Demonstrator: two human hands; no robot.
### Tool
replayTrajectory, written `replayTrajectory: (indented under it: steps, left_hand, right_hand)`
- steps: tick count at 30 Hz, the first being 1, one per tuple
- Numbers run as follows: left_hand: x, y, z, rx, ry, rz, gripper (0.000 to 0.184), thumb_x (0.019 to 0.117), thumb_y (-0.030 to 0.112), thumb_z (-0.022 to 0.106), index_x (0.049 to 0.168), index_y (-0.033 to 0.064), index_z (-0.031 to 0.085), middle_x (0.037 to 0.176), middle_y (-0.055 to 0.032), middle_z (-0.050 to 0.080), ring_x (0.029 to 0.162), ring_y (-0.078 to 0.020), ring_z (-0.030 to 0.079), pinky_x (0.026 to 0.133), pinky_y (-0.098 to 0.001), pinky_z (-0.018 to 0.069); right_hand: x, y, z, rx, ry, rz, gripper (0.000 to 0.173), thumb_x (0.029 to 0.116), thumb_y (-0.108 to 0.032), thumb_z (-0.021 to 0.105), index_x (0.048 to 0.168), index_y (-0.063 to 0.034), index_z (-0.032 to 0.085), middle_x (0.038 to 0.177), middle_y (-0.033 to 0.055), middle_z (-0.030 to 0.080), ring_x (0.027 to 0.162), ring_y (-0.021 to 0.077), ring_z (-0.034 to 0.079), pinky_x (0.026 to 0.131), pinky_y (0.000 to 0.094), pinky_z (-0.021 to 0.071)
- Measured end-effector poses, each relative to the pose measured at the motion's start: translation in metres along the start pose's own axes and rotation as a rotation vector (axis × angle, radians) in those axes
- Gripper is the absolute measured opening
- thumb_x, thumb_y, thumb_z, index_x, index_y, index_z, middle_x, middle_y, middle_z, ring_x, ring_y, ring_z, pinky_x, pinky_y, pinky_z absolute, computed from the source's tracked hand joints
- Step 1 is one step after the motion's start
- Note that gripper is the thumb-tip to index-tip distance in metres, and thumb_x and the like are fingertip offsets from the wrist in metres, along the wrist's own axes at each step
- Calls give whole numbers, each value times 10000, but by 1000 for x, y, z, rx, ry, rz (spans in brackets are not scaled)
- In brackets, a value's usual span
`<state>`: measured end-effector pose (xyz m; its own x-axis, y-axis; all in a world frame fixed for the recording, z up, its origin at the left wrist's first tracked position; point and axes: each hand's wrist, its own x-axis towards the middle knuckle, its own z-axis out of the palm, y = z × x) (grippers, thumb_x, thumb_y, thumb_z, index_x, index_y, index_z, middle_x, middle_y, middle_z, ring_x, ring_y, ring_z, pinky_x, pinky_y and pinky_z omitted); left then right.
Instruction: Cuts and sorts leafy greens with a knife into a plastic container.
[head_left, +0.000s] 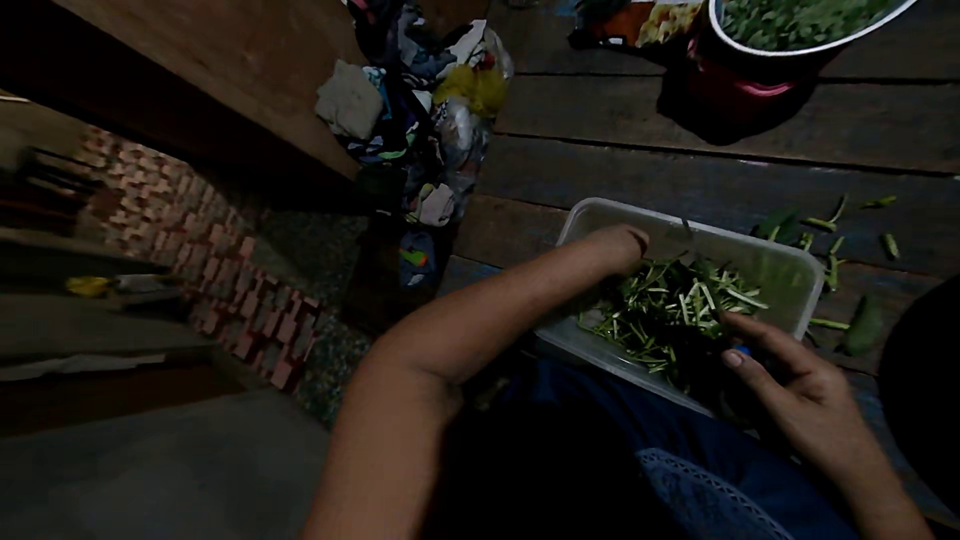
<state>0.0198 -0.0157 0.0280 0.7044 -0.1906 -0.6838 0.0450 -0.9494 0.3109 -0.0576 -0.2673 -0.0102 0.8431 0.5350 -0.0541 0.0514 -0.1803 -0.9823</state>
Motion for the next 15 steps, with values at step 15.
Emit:
replayTrajectory:
  steps: [15]
  left_hand:
    - [6, -6, 63, 88, -111, -351, 399, 1055, 200, 532, 1378, -31, 569, 1440, -271, 535, 1329, -463, 522, 1082, -632, 423]
  right_hand:
    - [1, -16, -1, 1, -85, 120, 395, 1037, -207, 545, 1391, -32, 570, 1226, 99, 660, 1024, 74, 645, 908, 249, 531]
